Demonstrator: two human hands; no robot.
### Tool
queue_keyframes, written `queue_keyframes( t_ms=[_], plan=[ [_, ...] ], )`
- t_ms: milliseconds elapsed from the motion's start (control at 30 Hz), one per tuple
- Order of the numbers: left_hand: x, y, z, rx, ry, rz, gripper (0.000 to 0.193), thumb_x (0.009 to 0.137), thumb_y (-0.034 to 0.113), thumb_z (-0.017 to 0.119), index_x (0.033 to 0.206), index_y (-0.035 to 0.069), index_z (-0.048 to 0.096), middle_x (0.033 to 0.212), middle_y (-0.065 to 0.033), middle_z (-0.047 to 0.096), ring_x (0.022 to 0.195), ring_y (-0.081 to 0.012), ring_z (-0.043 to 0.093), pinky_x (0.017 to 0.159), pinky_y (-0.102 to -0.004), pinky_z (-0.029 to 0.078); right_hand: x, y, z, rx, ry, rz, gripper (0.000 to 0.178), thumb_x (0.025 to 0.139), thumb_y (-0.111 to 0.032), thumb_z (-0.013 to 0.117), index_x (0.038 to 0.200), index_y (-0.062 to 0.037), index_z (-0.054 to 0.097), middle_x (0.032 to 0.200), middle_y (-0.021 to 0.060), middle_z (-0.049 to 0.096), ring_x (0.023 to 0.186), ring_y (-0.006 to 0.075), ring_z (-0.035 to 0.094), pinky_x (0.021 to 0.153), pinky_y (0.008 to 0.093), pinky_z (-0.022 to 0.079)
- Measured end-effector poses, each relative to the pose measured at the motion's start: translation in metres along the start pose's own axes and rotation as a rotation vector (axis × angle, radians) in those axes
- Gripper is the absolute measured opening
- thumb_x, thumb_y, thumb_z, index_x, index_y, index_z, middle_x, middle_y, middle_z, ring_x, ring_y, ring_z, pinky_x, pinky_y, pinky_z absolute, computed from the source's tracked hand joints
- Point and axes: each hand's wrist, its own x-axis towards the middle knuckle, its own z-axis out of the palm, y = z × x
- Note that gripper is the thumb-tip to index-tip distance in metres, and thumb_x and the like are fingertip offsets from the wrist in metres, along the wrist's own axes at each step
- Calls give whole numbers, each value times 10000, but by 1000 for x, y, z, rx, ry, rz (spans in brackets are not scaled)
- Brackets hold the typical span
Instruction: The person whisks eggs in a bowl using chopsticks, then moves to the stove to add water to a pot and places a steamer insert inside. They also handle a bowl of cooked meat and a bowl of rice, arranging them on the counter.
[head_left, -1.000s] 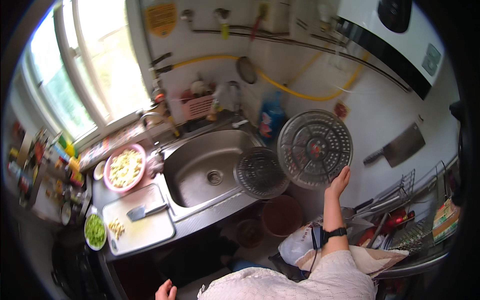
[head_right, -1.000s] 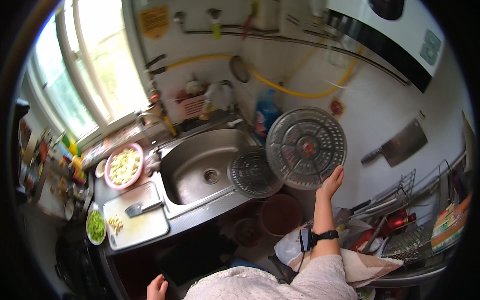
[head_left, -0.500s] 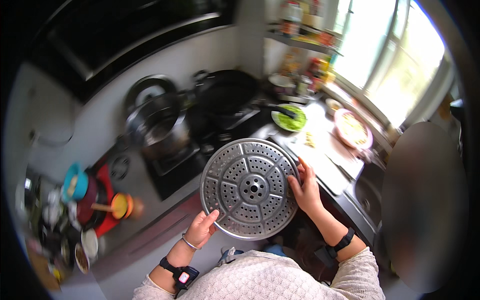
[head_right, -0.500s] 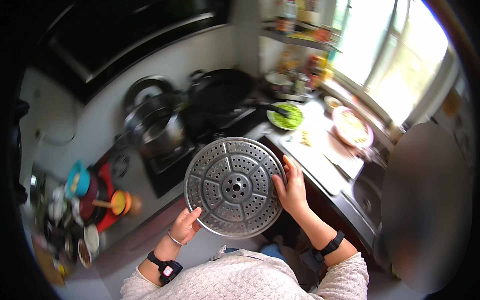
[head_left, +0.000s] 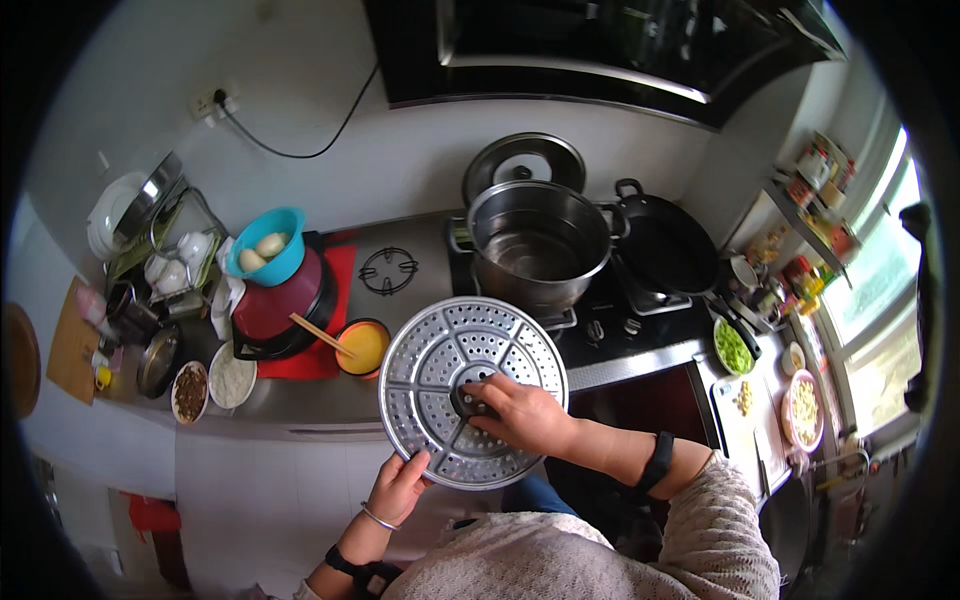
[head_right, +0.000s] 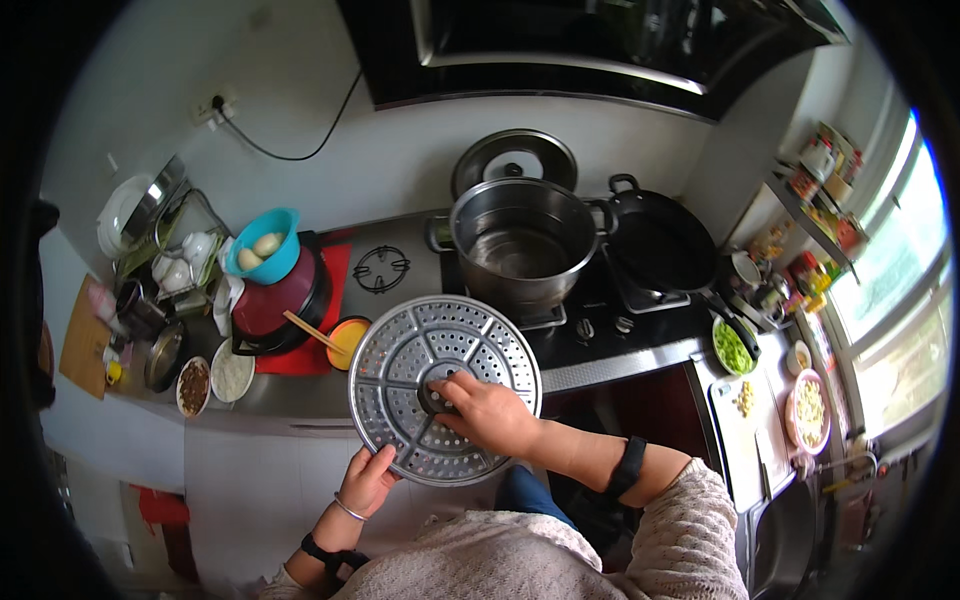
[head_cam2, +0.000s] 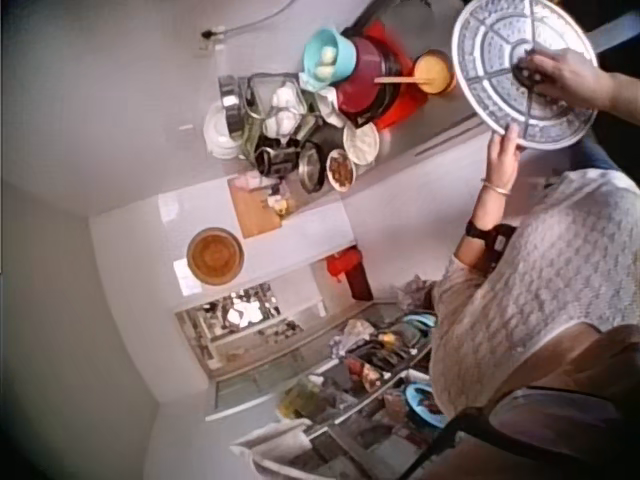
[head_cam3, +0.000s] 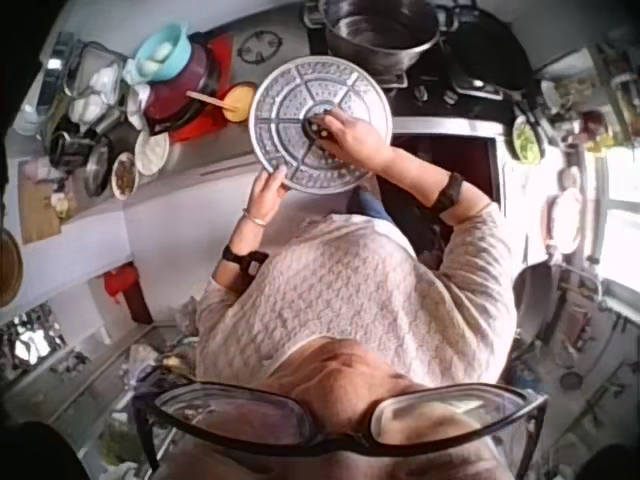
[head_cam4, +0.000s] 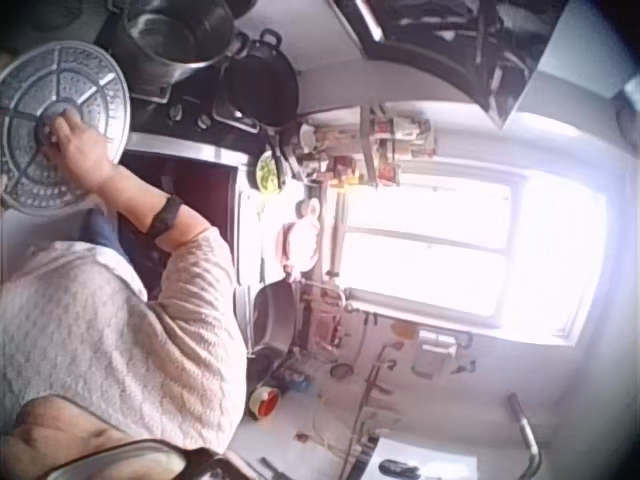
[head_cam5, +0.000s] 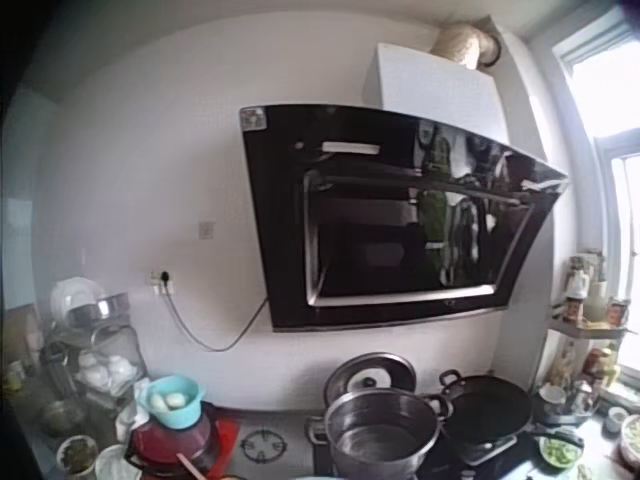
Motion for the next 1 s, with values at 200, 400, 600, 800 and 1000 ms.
queue_keyframes(
  t_ms=[200, 400, 600, 800, 1000],
  plan=[
    [31, 22, -20, 129, -65, 18, 389, 1002, 168, 454, 1345, -5, 397, 1285, -129, 530, 1147, -225, 556, 976, -395, 463, 54, 24, -5, 118, -199, 47, 761, 782, -416, 717, 1408, -153, 374, 1018, 104, 630, 787, 301, 669, 668, 391, 542],
    [69, 60, -9, 319, -179, 185, 606, 998, 347, 451, 1463, 20, 240, 1436, -187, 397, 1271, -290, 467, 1059, -410, 368, 125, 122, -112, -126, -113, 29, 617, 762, -461, 723, 1252, -112, 584, 978, 117, 656, 863, 271, 660, 773, 363, 527],
    [82, 39, -35, 367, 162, 80, 421, 1009, 233, 453, 1363, 8, 419, 1293, -155, 558, 1093, -231, 597, 930, -339, 466, 174, 244, -157, -344, -569, 143, 584, 734, -552, 685, 1154, -146, 674, 1038, 115, 670, 1013, 289, 623, 901, 388, 473],
    [81, 27, -46, 329, 348, 30, 391, 998, 214, 479, 1327, 2, 455, 1246, -147, 588, 1043, -214, 617, 884, -318, 487, 212, 301, -115, -113, -917, 292, 623, 715, -579, 704, 1224, -225, 639, 1178, 141, 637, 1097, 294, 601, 937, 364, 454],
    [51, 7, -74, 246, 533, -62, 400, 987, 262, 505, 1296, 9, 481, 1184, -135, 617, 983, -210, 634, 834, -310, 510, 186, 335, -70, -61, -838, 200, 747, 746, -522, 737, 1385, -235, 475, 1101, 132, 636, 953, 261, 615, 840, 357, 483]
  ],
)
